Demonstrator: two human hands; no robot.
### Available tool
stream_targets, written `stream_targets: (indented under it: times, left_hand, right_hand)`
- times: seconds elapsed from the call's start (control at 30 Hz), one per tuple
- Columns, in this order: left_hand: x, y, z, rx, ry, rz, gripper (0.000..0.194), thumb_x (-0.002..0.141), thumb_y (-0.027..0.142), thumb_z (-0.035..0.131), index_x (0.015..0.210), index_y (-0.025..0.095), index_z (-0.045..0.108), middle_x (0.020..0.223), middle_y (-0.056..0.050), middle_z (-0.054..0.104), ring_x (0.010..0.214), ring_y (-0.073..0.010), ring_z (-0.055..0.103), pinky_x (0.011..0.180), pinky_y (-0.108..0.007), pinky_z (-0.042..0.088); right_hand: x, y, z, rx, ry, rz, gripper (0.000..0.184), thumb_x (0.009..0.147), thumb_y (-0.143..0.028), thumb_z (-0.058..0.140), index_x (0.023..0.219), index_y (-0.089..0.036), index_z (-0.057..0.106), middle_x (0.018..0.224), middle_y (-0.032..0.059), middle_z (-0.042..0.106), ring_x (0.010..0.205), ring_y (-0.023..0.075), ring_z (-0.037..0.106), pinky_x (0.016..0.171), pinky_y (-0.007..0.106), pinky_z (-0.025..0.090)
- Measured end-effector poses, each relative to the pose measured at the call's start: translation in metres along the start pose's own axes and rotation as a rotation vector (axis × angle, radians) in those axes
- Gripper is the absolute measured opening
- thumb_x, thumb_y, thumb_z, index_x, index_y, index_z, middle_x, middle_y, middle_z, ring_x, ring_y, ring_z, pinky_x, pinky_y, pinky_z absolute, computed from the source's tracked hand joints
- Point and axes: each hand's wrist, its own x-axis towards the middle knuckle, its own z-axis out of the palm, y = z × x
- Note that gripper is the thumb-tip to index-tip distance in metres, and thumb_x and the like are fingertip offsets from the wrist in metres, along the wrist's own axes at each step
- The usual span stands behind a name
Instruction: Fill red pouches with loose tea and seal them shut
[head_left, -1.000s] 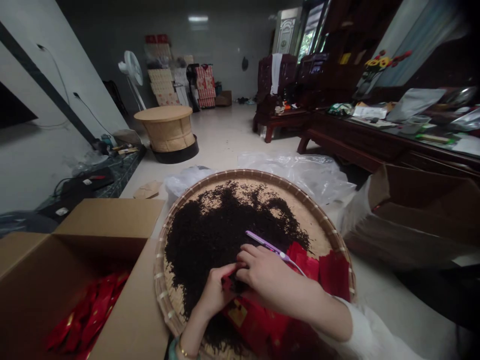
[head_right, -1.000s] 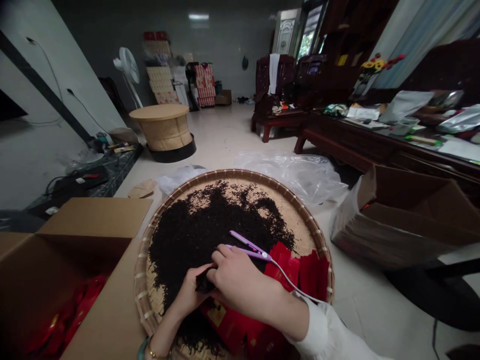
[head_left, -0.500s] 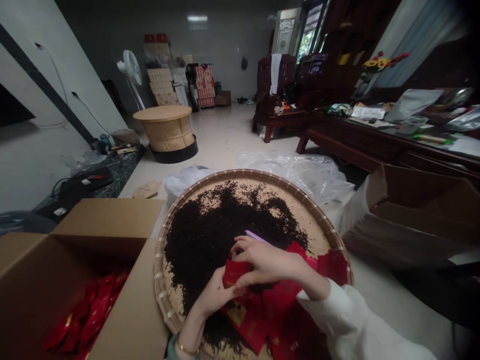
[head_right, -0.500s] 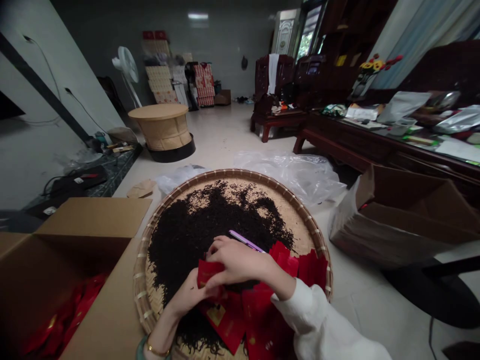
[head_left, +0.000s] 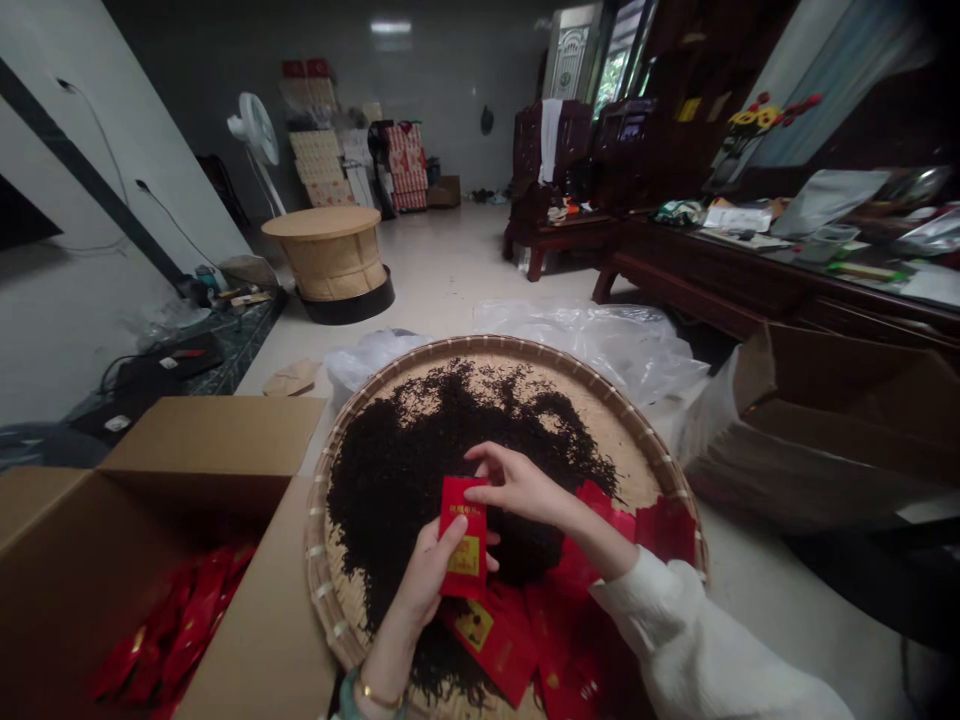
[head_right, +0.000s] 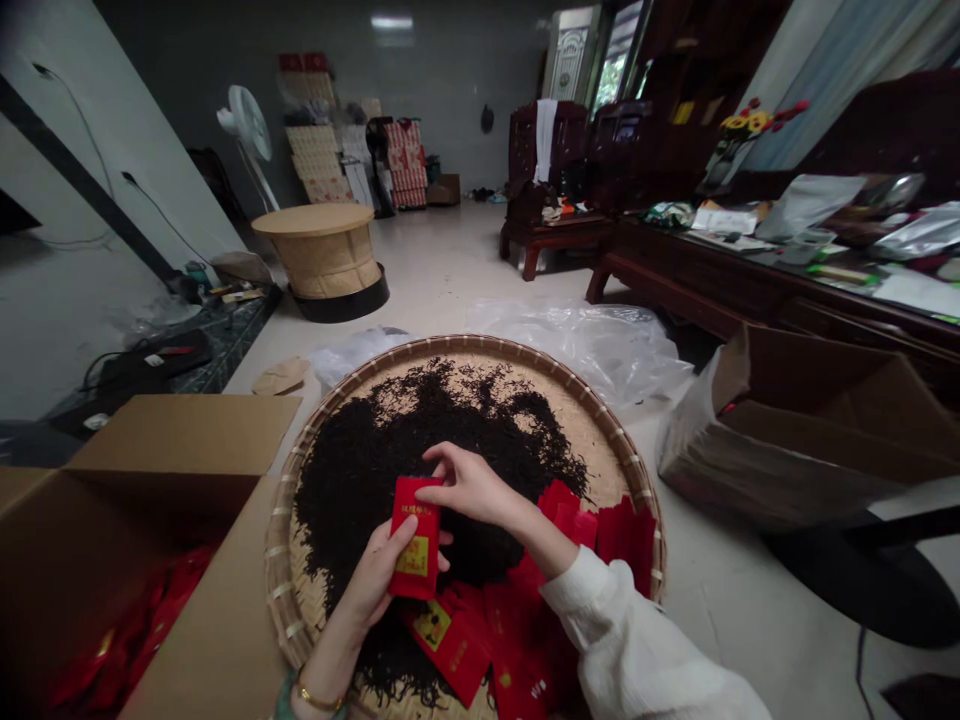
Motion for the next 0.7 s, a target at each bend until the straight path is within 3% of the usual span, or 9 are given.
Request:
stream_targets:
  times: [0.1,0.2,0.3,0.4,0.6,0.7]
  left_hand:
    - [0.001,-0.001,0.002,-0.023,0.051,0.010,0.060,0.065,0.058,0.072,0.099,0.010,0.063,0.083,-0.013,0.074,0.063,-0.0217,0.070,0.056,-0.028,0.053]
    - [0.004,0.000,0.002,-0.001,0.057,0.058,0.060,0.064,0.056,0.073,0.102,0.009,0.066,0.087,-0.013,0.075,0.074,-0.0234,0.070,0.064,-0.029,0.054]
    - [0.009,0.002,-0.001,0.021,0.143,0.208,0.052,0.064,0.050,0.075,0.098,0.012,0.069,0.089,-0.009,0.075,0.078,-0.0209,0.069,0.068,-0.026,0.053]
    - [0.013,0.003,-0.003,0.048,0.221,0.294,0.037,0.066,0.044,0.075,0.085,0.013,0.072,0.077,-0.006,0.075,0.066,-0.0173,0.067,0.062,-0.024,0.052]
    - [0.012,0.002,-0.003,0.132,0.284,0.336,0.030,0.067,0.041,0.075,0.080,0.014,0.072,0.070,-0.004,0.073,0.064,-0.0175,0.067,0.061,-0.024,0.052]
    - [0.011,0.003,-0.005,0.017,0.200,0.260,0.034,0.065,0.038,0.078,0.087,0.014,0.069,0.073,-0.004,0.073,0.065,-0.0169,0.067,0.061,-0.023,0.051]
  right_hand:
    - [-0.002,0.008,0.008,-0.051,0.057,0.029,0.024,0.069,-0.036,0.073,0.079,-0.015,0.066,0.064,-0.0027,0.059,0.058,0.0106,0.051,0.053,0.021,0.039]
    - [-0.003,0.016,0.010,-0.080,0.089,-0.008,0.032,0.073,-0.042,0.069,0.058,-0.015,0.062,0.058,-0.0011,0.057,0.057,0.0112,0.049,0.053,0.022,0.037]
    - [-0.005,0.018,0.010,-0.106,0.067,-0.076,0.034,0.073,-0.043,0.069,0.056,-0.015,0.062,0.057,-0.0012,0.057,0.058,0.0119,0.049,0.056,0.024,0.036]
    - [-0.007,0.018,0.012,-0.087,0.055,-0.079,0.030,0.072,-0.042,0.070,0.058,-0.016,0.064,0.058,-0.0012,0.059,0.058,0.0121,0.048,0.056,0.025,0.035]
    - [-0.010,0.022,0.019,0.043,0.116,0.076,0.029,0.067,-0.044,0.073,0.062,-0.016,0.066,0.055,-0.0020,0.057,0.052,0.0108,0.047,0.050,0.023,0.034]
    - [-0.012,0.026,0.023,0.068,0.134,0.058,0.033,0.066,-0.047,0.072,0.059,-0.015,0.065,0.053,-0.0019,0.056,0.050,0.0106,0.048,0.048,0.022,0.035]
